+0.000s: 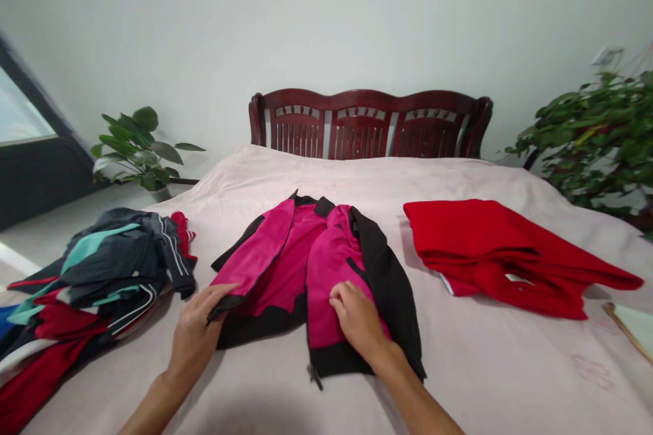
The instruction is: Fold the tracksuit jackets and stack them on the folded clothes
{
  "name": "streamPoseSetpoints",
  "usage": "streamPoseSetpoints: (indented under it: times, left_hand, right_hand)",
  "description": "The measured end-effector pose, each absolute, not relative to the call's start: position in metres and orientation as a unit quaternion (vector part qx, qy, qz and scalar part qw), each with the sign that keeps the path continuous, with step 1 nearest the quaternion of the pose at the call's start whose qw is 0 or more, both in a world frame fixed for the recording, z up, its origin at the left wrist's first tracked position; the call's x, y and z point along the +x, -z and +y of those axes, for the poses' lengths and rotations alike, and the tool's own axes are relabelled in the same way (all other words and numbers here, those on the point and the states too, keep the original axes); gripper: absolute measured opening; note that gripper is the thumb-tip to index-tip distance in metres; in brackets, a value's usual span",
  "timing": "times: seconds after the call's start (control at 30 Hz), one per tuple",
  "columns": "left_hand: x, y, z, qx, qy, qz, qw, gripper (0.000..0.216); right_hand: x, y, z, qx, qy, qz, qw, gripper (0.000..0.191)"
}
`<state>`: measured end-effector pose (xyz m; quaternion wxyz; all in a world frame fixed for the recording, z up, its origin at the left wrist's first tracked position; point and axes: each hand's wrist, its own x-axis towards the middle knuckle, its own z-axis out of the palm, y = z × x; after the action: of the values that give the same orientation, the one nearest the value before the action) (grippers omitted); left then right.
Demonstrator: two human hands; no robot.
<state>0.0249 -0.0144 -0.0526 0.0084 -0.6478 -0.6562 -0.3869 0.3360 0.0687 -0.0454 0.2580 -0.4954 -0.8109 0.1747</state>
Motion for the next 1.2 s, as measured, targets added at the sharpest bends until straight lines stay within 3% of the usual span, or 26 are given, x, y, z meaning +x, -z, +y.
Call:
streamPoseSetpoints:
  times: [0.1,0.27,0.33,0.47,0.53,0.63,0.7,0.77,0.83,0.97,1.2]
  left_hand:
    - [0.047,0.046,-0.002,-0.638,0.419,-0.646,-0.006,0.038]
    - [0.083,0.068,0.004,-0.703,0.241,-0.664,-0.081,0.059]
    - [0.085,0.078,-0.001,-0.703,0.197,-0.677,-0.094,0.070]
    - [0.078,0.085,-0.023,-0.705,0.248,-0.659,-0.085,0.065]
    - [0.076,0.085,-0.037,-0.703,0.302,-0.635,-0.106,0.053]
    - [0.083,0.086,-0.055,-0.658,0.344,-0.623,-0.247,0.020]
    - [0.091,0.086,-0.064,-0.557,0.342,-0.637,-0.409,0.021]
    - [0.098,0.083,-0.068,-0.394,0.353,-0.628,-0.571,0.024]
    - [0.103,0.075,-0.067,-0.206,0.399,-0.582,-0.678,0.030]
    - [0.106,0.060,-0.053,0.048,0.505,-0.476,-0.718,0.016]
    - [0.122,0.059,-0.032,0.098,0.566,-0.469,-0.670,0.006]
  right_hand:
    - [0.330,0.018,0.109,-0.515,-0.181,-0.754,0.364,0.012]
    - [0.313,0.030,0.146,-0.547,-0.180,-0.789,0.215,0.005]
    - [0.310,0.042,0.142,-0.569,-0.148,-0.783,0.204,0.006]
    - [0.310,0.047,0.104,-0.549,-0.138,-0.748,0.347,0.016]
    - [0.310,0.050,0.075,-0.543,-0.257,-0.711,0.366,0.016]
    - [0.309,0.066,0.027,-0.536,-0.542,-0.585,0.276,0.022]
    - [0.308,0.079,0.000,-0.508,-0.675,-0.468,0.260,0.043]
    - [0.307,0.085,-0.018,-0.476,-0.745,-0.358,0.298,0.065]
    - [0.306,0.084,-0.026,-0.449,-0.784,-0.269,0.333,0.071]
    - [0.310,0.079,-0.028,-0.407,-0.814,-0.142,0.389,0.052]
    - [0.314,0.077,-0.011,-0.385,-0.809,0.021,0.445,0.022]
